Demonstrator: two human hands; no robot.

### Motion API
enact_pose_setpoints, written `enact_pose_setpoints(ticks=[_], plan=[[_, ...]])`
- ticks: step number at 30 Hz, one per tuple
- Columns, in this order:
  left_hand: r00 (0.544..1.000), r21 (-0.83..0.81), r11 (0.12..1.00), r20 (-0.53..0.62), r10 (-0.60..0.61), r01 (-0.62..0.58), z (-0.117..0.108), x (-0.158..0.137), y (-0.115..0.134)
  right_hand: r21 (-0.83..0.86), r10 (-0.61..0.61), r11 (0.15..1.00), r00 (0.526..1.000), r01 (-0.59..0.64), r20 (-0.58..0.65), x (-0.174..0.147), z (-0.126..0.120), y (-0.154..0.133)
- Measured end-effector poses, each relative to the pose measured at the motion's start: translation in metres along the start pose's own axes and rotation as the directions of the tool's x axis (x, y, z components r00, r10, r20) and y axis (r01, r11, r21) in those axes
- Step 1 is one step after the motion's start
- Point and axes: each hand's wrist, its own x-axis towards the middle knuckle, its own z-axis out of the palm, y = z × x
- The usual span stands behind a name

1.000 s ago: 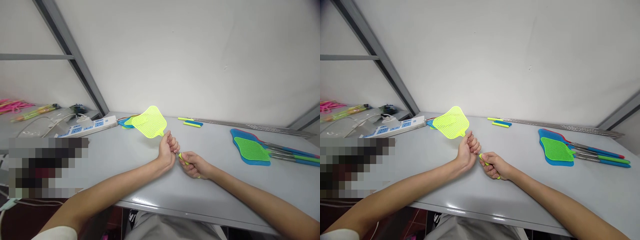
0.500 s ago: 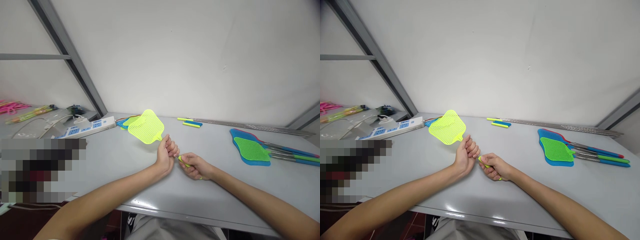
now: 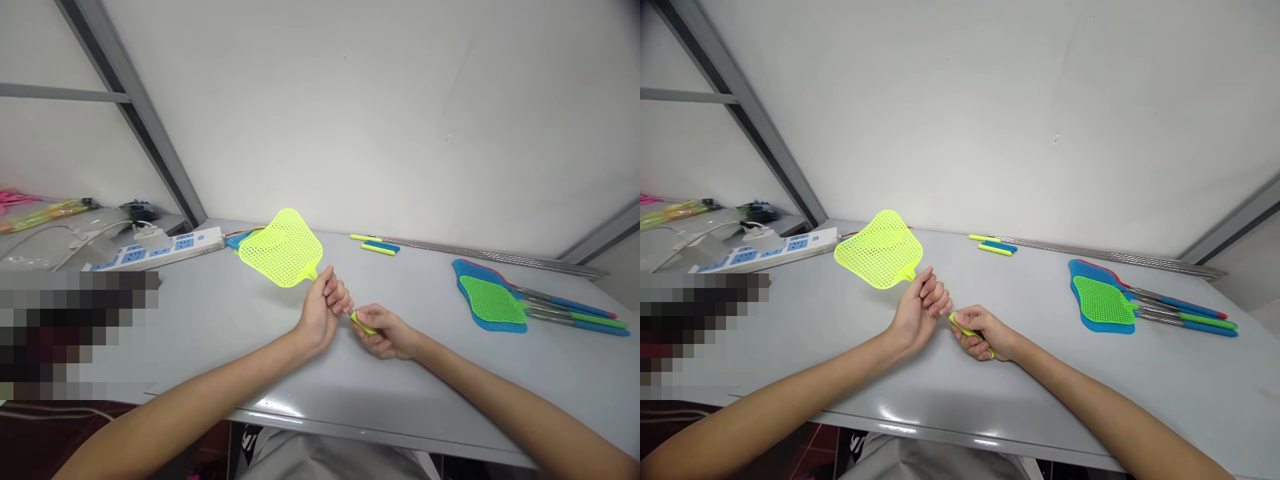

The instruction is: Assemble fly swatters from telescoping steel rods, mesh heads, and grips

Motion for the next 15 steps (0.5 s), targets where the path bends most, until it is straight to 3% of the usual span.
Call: enact_pose_setpoints(ticks=[6,10,15], plan=[[0.994,-0.051,0.994,0.054,-0.094,0.097,-0.002,0.011,0.020,0.058,-0.003,0.998,1.000,0.004,-0.016,0.002,0.002,-0.004],[0.998,-0.136,0.991,-0.066,-0.020,0.011,-0.006,0.022,0.034,0.049,-0.029,0.998,0.998,0.032,-0.049,0.002,0.003,-0.004],[0.994,-0.121,0.991,-0.103,0.042,-0.054,-0.009,0.025,0.039,-0.052,-0.116,0.992,0.992,0.113,-0.055,0.003,0.008,-0.002]])
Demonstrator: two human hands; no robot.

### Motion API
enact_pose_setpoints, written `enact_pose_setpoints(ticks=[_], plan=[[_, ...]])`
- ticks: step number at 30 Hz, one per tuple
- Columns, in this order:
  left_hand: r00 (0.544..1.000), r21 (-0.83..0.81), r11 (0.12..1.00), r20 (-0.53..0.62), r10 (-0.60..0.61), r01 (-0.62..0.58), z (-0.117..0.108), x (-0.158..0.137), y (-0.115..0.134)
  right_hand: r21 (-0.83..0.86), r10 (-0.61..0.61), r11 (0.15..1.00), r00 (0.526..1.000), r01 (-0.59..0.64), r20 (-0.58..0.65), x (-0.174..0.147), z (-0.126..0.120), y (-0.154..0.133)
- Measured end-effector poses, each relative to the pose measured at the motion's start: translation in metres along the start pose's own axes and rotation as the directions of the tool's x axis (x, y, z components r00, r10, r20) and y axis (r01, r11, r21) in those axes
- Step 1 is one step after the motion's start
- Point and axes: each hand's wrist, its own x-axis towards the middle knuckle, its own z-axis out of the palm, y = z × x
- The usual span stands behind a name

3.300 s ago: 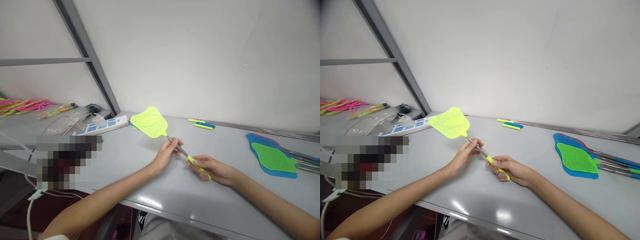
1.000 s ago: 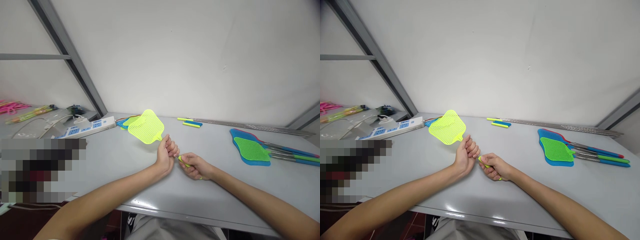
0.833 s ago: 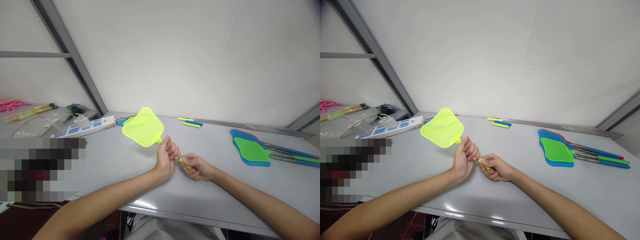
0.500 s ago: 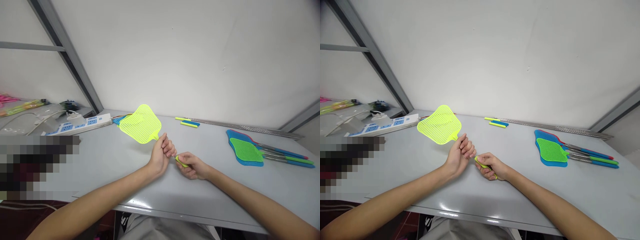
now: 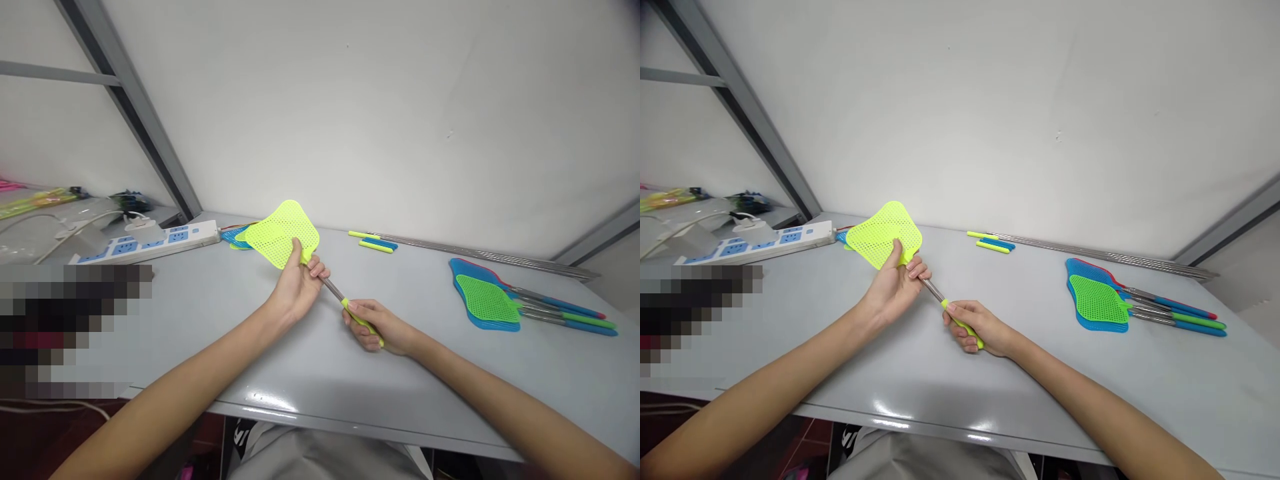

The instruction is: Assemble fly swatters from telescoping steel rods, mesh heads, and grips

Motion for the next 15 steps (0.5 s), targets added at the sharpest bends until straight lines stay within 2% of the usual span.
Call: enact_pose_setpoints(ticks=[3,6,10,15], plan=[[0.992,0.035,0.992,0.030,0.121,-0.122,0.001,0.000,0.004,-0.044,-0.028,0.999,1.000,0.028,0.005,0.000,0.003,-0.001],[0.978,0.053,0.978,0.053,0.200,-0.203,0.002,-0.001,0.007,-0.048,-0.001,0.999,1.000,0.001,0.010,0.000,0.004,-0.001],[0.968,0.076,0.966,0.065,0.241,-0.246,0.004,-0.006,0.000,-0.050,0.017,0.999,1.000,-0.016,0.002,-0.003,0.003,0.002],[0.971,0.091,0.969,0.084,0.224,-0.232,0.009,-0.007,-0.017,0.009,0.000,1.000,1.000,0.000,0.001,-0.006,-0.002,0.008]])
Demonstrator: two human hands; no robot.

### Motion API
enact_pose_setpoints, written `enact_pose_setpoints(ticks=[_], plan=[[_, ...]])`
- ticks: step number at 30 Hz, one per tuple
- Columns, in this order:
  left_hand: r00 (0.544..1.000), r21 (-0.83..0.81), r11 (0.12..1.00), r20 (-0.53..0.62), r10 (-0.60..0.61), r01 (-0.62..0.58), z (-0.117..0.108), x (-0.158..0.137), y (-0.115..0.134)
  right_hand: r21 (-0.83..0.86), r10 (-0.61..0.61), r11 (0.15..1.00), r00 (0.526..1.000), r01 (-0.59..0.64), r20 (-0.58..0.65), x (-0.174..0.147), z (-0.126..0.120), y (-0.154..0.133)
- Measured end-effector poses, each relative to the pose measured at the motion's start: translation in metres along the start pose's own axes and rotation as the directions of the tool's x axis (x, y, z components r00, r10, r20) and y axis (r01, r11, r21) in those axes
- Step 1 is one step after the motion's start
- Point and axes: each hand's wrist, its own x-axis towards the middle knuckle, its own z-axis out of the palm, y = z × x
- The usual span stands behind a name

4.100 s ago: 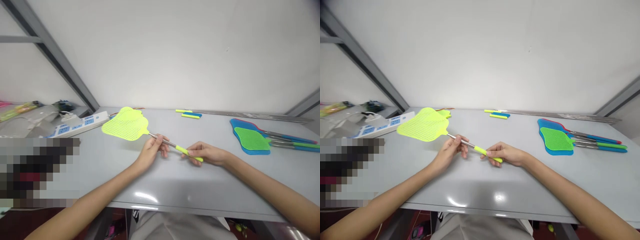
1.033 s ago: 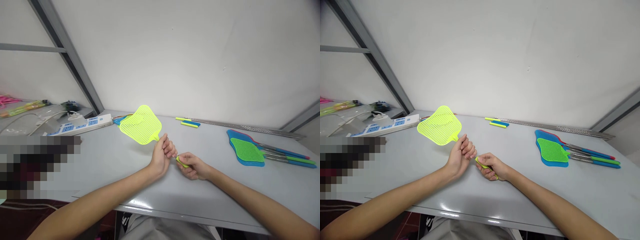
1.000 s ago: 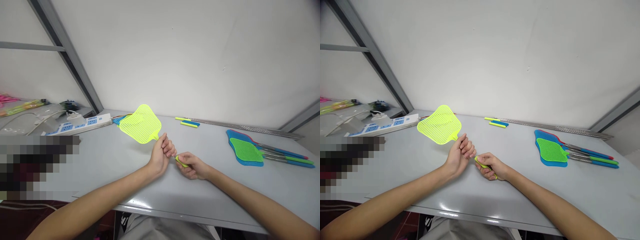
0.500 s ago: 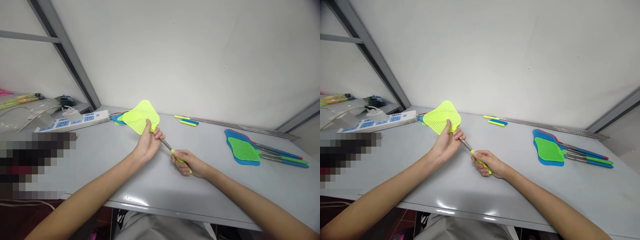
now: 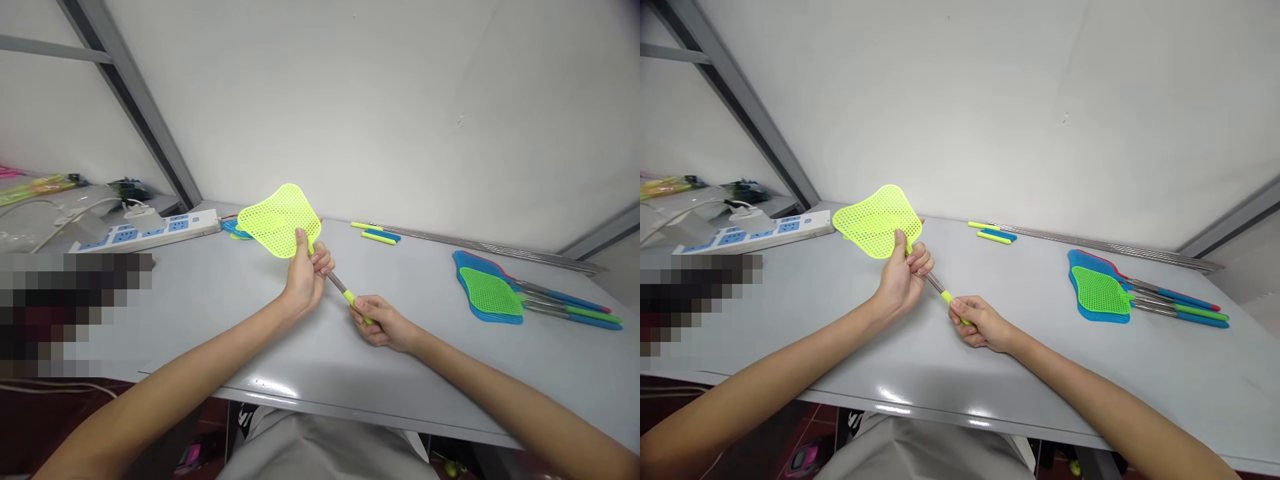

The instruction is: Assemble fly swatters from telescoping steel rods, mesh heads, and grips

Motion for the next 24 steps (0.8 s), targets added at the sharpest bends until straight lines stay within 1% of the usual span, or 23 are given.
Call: enact_pose_setpoints(ticks=[5,10,15,19,24], plan=[[0.996,0.025,0.999,-0.076,0.038,-0.037,0.001,0.005,-0.010,0.065,0.031,0.997,0.999,-0.031,0.007,0.001,-0.003,-0.001],[0.995,0.050,0.997,-0.076,0.059,-0.055,-0.002,0.008,-0.015,0.093,0.072,0.993,0.997,-0.073,0.020,0.002,-0.005,-0.002],[0.993,0.061,0.995,-0.089,0.082,-0.077,0.002,0.007,-0.019,0.151,0.093,0.983,0.994,-0.100,0.054,0.003,-0.008,-0.002],[0.992,0.043,0.996,-0.091,0.088,-0.084,0.004,0.008,-0.023,0.183,0.102,0.976,0.992,-0.114,0.075,0.004,-0.010,-0.003],[0.987,0.028,0.995,-0.127,0.099,-0.096,0.004,0.007,-0.028,0.197,0.131,0.970,0.988,-0.144,0.081,0.004,-0.012,-0.005]])
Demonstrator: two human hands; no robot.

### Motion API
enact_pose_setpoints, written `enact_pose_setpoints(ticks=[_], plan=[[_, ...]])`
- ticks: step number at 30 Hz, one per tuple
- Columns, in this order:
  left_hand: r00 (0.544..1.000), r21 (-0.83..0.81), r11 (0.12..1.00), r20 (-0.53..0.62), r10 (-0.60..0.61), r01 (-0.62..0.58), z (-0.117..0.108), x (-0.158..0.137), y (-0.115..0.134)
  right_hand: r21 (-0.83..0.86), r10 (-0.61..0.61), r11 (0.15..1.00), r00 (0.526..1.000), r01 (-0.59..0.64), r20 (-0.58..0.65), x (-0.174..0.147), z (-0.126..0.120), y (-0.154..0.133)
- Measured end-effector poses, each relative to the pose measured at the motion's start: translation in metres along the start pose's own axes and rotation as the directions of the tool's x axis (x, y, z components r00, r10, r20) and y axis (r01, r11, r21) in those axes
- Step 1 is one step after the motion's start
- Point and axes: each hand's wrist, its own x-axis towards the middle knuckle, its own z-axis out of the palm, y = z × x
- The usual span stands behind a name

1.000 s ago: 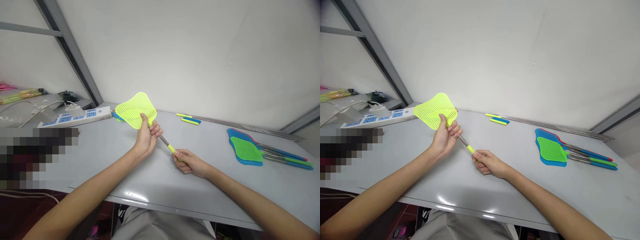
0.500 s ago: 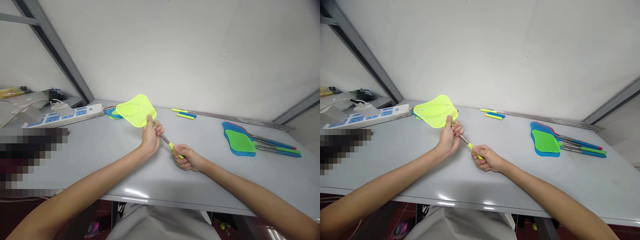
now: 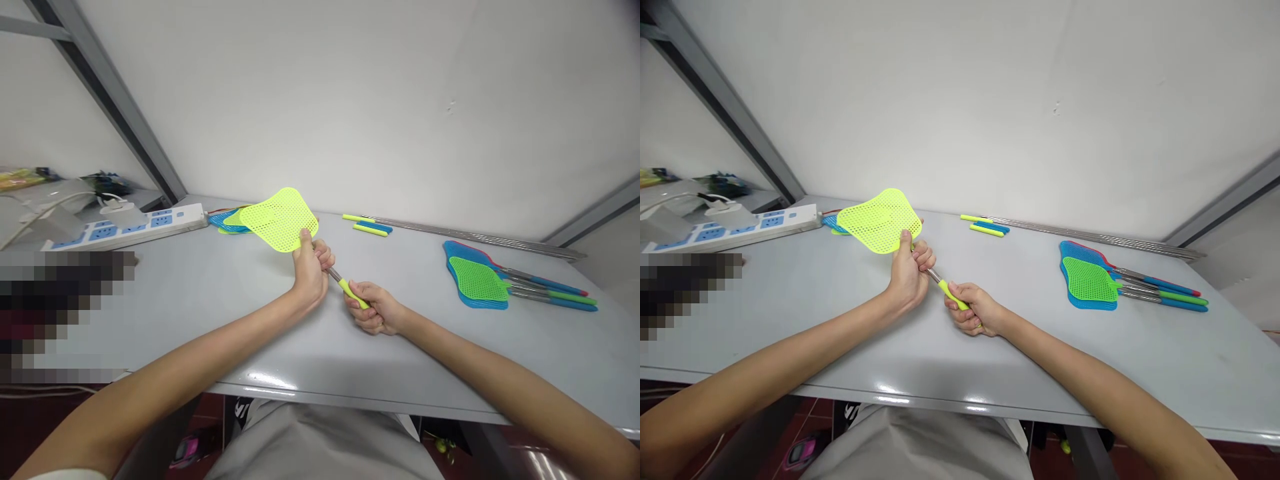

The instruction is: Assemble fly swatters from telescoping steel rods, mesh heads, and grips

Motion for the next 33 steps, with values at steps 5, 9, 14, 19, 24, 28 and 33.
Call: enact_pose_setpoints(ticks=[5,9,14,19,24,28,33], plan=[[0.999,0.022,0.998,-0.002,0.050,-0.050,0.004,-0.004,-0.004,0.012,0.003,1.000,1.000,-0.003,0.020,0.000,-0.001,-0.002],[0.999,0.032,0.999,-0.029,0.041,-0.040,0.007,-0.004,-0.007,0.030,0.010,0.999,1.000,-0.011,0.023,0.000,-0.001,-0.003],[0.995,0.040,0.998,-0.082,0.059,-0.056,0.008,-0.002,-0.013,0.055,0.014,0.998,0.999,-0.015,0.029,0.000,-0.003,-0.005],[0.991,0.040,0.998,-0.127,0.047,-0.042,0.005,0.000,-0.017,0.080,0.048,0.995,0.998,-0.051,0.044,0.001,-0.006,-0.007],[0.988,0.052,0.998,-0.145,0.055,-0.048,0.004,0.000,-0.018,0.091,0.063,0.994,0.997,-0.067,0.046,0.002,-0.006,-0.009],[0.985,0.054,0.998,-0.166,0.048,-0.039,0.002,0.003,-0.021,0.103,0.070,0.992,0.997,-0.074,0.045,0.003,-0.006,-0.010],[0.988,0.037,0.999,-0.149,0.040,-0.034,-0.002,0.004,-0.021,0.094,0.073,0.993,0.997,-0.077,0.038,0.003,-0.006,-0.010]])
